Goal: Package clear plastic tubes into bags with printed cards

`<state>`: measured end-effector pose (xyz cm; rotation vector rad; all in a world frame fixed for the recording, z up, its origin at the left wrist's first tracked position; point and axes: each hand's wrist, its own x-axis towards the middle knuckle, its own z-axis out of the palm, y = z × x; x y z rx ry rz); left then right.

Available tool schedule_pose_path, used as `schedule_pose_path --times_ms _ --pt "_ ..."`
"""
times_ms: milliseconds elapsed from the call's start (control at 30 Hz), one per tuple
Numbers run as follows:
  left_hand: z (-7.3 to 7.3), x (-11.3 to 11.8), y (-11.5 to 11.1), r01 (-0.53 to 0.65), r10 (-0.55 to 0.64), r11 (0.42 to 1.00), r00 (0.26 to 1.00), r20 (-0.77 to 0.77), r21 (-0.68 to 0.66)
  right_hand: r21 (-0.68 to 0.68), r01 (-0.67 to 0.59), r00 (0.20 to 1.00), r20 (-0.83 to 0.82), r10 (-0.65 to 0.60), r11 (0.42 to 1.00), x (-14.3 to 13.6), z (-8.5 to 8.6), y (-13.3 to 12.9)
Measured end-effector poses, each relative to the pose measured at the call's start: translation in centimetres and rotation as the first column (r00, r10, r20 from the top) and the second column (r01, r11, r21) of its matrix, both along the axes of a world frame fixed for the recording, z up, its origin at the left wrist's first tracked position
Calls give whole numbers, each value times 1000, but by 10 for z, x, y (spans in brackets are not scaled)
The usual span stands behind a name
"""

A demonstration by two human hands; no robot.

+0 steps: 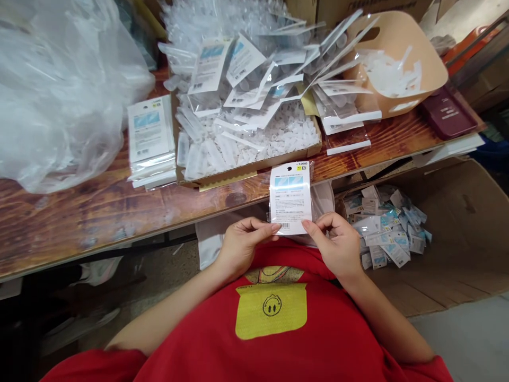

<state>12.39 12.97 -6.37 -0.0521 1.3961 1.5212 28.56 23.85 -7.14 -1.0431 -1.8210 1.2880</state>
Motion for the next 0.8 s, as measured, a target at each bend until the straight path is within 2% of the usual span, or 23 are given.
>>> schedule_pose_path --times_ms 67,100,133,167,200,233,267,300,333,367,433,467,500,533,567,600,633,667,700,733,767,800 --pt "3 0 1 -12 13 1000 998 53 -13 44 -25 999 25 24 999 1 -2 1" --pt "4 0 1 -15 16 1000 997 75 -21 112 -23 999 35 20 993 2 -2 1" --pt "6 0 2 -14 16 1000 996 93 -27 229 -18 999 45 8 973 3 -1 2" --pt "7 0 3 -9 12 1000 994 106 -29 392 -19 998 61 -5 920 4 1 3" --pt "8 0 3 -3 6 1000 993 115 -28 579 -40 996 93 -17 814 5 5 3" --pt "10 1 4 5 -2 1000 993 120 -23 747 -91 989 146 -30 659 6 8 4" --pt "11 1 4 13 -11 1000 992 123 -14 857 -175 973 225 -46 484 8 12 5" --pt "12 2 4 23 -22 1000 992 122 -4 903 -270 949 309 -68 333 8 16 6" --pt "13 2 4 38 -39 999 992 120 8 905 -354 919 383 -92 235 9 20 7" --pt "15 2 4 65 -67 998 991 113 22 894 -408 896 431 -107 184 9 23 9" --pt "22 0 2 186 -191 980 979 72 72 878 -453 877 471 -101 156 9 28 15" --pt "28 -3 1 271 -273 957 962 0 101 881 -448 882 463 -87 153 9 30 18" --pt "35 -8 1 353 -337 928 932 -136 121 891 -425 895 440 -70 160 9 33 21" --pt "44 -14 2 427 -369 896 870 -328 125 904 -387 914 402 -54 181 9 36 24" --pt "53 -21 4 473 -344 876 750 -565 95 914 -340 934 356 -36 222 9 40 26" --pt "64 -29 8 471 -237 880 544 -805 60 913 -289 952 305 -12 289 9 43 27" --pt "75 -37 14 483 -154 876 299 -942 10 893 -244 967 255 20 377 10 47 27" --pt "85 -45 22 484 -128 873 94 -987 -67 848 -224 973 222 61 480 11 51 26" --pt "94 -52 31 506 -145 849 -56 -988 -153 774 -228 973 201 112 591 13 53 26" --pt "101 -58 41 558 -198 795 -135 -971 -240 670 -248 969 180 171 699 15 55 25" --pt "107 -62 51 647 -289 690 -163 -943 -323 541 -278 961 151 233 794 17 56 24" --pt "110 -65 60 737 -424 551 -156 -892 -391 398 -314 949 112 294 862 19 57 24"
